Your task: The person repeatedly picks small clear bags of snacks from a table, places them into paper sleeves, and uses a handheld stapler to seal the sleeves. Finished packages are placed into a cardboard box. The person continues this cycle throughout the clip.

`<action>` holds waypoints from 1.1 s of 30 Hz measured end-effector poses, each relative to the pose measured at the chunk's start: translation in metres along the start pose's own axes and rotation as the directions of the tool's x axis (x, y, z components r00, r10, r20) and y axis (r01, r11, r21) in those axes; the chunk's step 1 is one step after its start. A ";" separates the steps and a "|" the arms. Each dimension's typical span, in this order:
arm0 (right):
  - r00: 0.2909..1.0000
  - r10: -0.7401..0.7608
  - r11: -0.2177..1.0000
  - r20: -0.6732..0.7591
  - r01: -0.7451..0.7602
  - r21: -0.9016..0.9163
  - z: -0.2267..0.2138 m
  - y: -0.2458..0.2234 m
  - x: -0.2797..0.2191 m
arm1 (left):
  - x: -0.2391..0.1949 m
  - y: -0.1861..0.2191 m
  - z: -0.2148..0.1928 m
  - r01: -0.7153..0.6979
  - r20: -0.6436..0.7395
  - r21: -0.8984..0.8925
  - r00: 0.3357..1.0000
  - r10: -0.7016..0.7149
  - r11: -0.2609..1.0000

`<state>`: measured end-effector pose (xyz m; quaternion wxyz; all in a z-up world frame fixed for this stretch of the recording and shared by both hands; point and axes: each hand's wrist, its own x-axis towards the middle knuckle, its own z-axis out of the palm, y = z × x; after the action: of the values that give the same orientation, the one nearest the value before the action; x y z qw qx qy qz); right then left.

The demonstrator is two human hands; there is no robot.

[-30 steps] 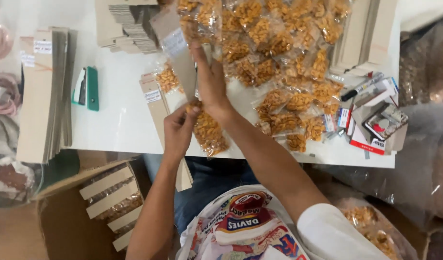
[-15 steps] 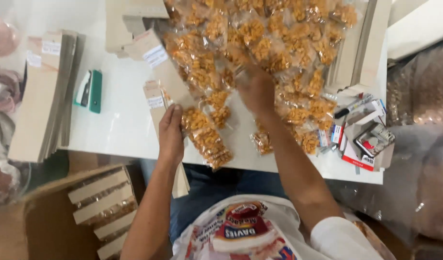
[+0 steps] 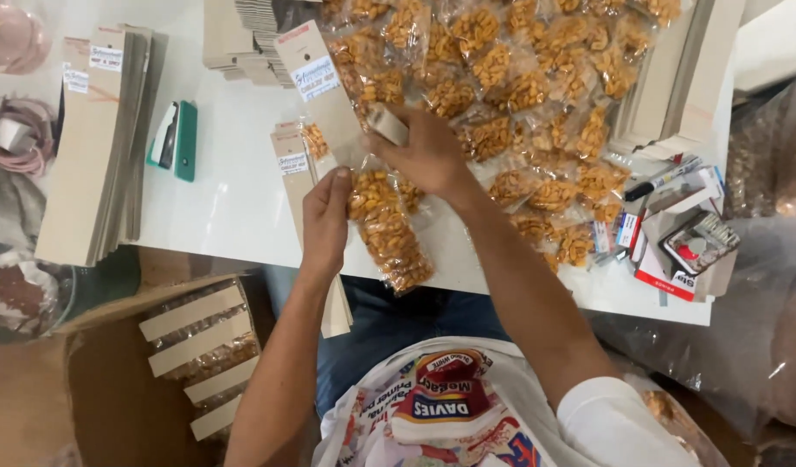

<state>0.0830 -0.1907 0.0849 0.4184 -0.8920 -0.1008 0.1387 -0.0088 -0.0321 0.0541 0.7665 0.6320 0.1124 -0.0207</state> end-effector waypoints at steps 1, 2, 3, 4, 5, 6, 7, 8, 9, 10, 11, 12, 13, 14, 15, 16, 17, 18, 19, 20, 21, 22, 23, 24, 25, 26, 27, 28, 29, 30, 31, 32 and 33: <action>0.995 0.020 0.972 -0.096 0.003 0.235 0.002 -0.011 -0.002 | 0.003 -0.009 -0.003 -0.083 -0.011 0.081 0.996 0.085 0.993; 0.980 0.065 0.889 -0.186 0.028 0.457 0.004 -0.022 -0.003 | 0.007 -0.018 -0.006 -0.164 -0.011 0.163 0.986 0.168 0.973; 0.979 0.073 0.887 -0.192 0.024 0.462 0.007 -0.042 -0.008 | 0.005 -0.018 -0.006 -0.161 -0.002 0.168 0.987 0.164 0.973; 0.952 0.191 0.784 -0.239 -0.001 0.621 0.008 -0.062 -0.014 | 0.002 -0.018 -0.006 -0.194 0.022 0.216 0.981 0.194 0.957; 0.913 0.312 0.652 -0.262 -0.006 0.758 0.010 -0.082 -0.018 | 0.000 -0.017 -0.006 -0.227 0.047 0.263 0.974 0.223 0.938; 0.911 0.318 0.649 -0.263 -0.007 0.761 0.012 -0.073 -0.011 | -0.003 -0.012 -0.005 -0.225 0.053 0.266 0.974 0.219 0.937; 0.937 0.246 0.636 -0.246 0.036 0.771 0.015 -0.065 -0.004 | -0.005 -0.006 -0.004 -0.239 0.117 0.323 0.970 0.212 0.916; 0.958 0.169 0.621 -0.231 0.079 0.780 0.018 -0.057 0.003 | -0.007 0.000 -0.004 -0.258 0.177 0.376 0.963 0.205 0.890; 0.957 0.172 0.619 -0.232 0.078 0.782 0.024 -0.049 0.005 | -0.008 0.000 -0.005 -0.258 0.181 0.378 0.963 0.202 0.889; 0.964 0.126 0.611 -0.233 0.110 0.784 0.028 -0.042 0.008 | -0.008 -0.001 -0.003 -0.277 0.181 0.416 0.959 0.220 0.866; 0.969 0.079 0.602 -0.234 0.141 0.786 0.033 -0.035 0.010 | -0.009 -0.001 -0.003 -0.295 0.182 0.453 0.954 0.237 0.841; 0.970 0.071 0.606 -0.232 0.143 0.783 0.032 -0.030 0.003 | -0.007 -0.007 -0.004 -0.298 0.176 0.450 0.954 0.244 0.842; 0.952 0.067 0.739 -0.298 0.153 0.656 0.031 -0.026 -0.004 | -0.005 -0.012 -0.005 -0.251 0.102 0.452 0.968 0.230 0.856; 0.931 0.051 0.849 -0.362 0.150 0.506 0.029 -0.021 -0.011 | -0.003 -0.017 -0.006 -0.204 0.026 0.448 0.976 0.215 0.870; 0.933 0.042 0.851 -0.359 0.154 0.501 0.037 0.024 -0.001 | -0.002 -0.021 -0.009 -0.206 0.018 0.444 0.975 0.221 0.872; 0.845 -0.259 0.966 -0.468 0.222 -0.132 0.042 0.069 0.010 | 0.002 -0.024 -0.010 -0.096 -0.111 0.249 0.986 0.127 0.964; 0.743 -0.560 0.684 -0.367 0.164 -0.711 0.046 0.116 0.023 | 0.006 -0.028 -0.012 -0.001 -0.212 0.028 0.977 0.007 1.000; 0.748 -0.558 0.681 -0.359 0.165 -0.713 0.035 0.112 0.012 | 0.005 -0.026 -0.013 0.007 -0.216 0.021 0.976 -0.002 1.000; 0.764 -0.534 0.706 -0.362 0.167 -0.689 0.023 0.108 0.002 | 0.005 -0.024 -0.014 0.053 -0.242 -0.040 0.968 -0.061 0.998; 0.765 -0.527 0.723 -0.371 0.174 -0.668 0.006 0.100 0.004 | 0.015 -0.016 -0.014 0.074 -0.264 -0.101 0.959 -0.098 0.992; 0.756 -0.541 0.715 -0.369 0.182 -0.675 -0.007 0.084 0.009 | 0.018 -0.005 -0.006 0.058 -0.267 -0.108 0.960 -0.085 0.993; 0.875 -0.302 0.953 -0.377 0.292 -0.087 -0.013 0.069 0.005 | 0.012 0.002 -0.002 0.090 -0.242 -0.177 0.961 -0.132 0.980; 0.970 -0.105 0.817 -0.217 0.209 0.538 -0.018 0.055 0.001 | 0.006 0.009 0.003 0.122 -0.215 -0.245 0.961 -0.177 0.962; 0.970 -0.107 0.817 -0.219 0.211 0.537 -0.019 0.063 0.004 | 0.009 0.002 0.000 0.120 -0.214 -0.246 0.961 -0.175 0.962; 0.957 -0.251 0.820 -0.142 0.289 0.494 -0.021 0.072 0.007 | 0.013 -0.005 -0.002 0.138 -0.177 -0.262 0.966 -0.189 0.955; 0.922 -0.384 0.810 -0.054 0.364 0.460 -0.022 0.081 0.008 | 0.015 -0.013 -0.005 0.162 -0.143 -0.278 0.968 -0.207 0.947; 0.923 -0.381 0.810 -0.052 0.361 0.461 -0.026 0.060 0.007 | 0.006 0.016 0.006 0.165 -0.144 -0.278 0.967 -0.211 0.946; 0.939 -0.343 0.886 -0.002 0.324 0.330 -0.031 0.039 0.006 | -0.003 0.044 0.017 0.190 -0.128 -0.288 0.964 -0.235 0.938; 0.954 -0.297 0.940 0.042 0.284 0.189 -0.035 0.017 0.005 | -0.012 0.073 0.029 0.216 -0.111 -0.298 0.960 -0.259 0.930; 0.954 -0.297 0.939 0.040 0.285 0.191 -0.034 0.016 0.008 | -0.012 0.077 0.031 0.216 -0.111 -0.296 0.960 -0.258 0.930; 0.954 -0.297 0.952 0.047 0.293 0.086 -0.034 0.014 0.012 | -0.012 0.080 0.033 0.280 -0.109 -0.224 0.944 -0.310 0.933; 0.954 -0.293 0.955 0.055 0.295 -0.019 -0.033 0.014 0.015 | -0.013 0.083 0.036 0.347 -0.112 -0.152 0.924 -0.364 0.926; 0.956 -0.290 0.957 0.054 0.291 -0.015 -0.030 0.011 0.014 | -0.005 0.056 0.026 0.351 -0.112 -0.149 0.923 -0.368 0.925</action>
<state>0.1072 -0.2149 0.0922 0.4211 -0.8684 -0.2430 0.0976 0.0002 -0.0464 0.1133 0.7783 0.5509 0.2802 -0.1104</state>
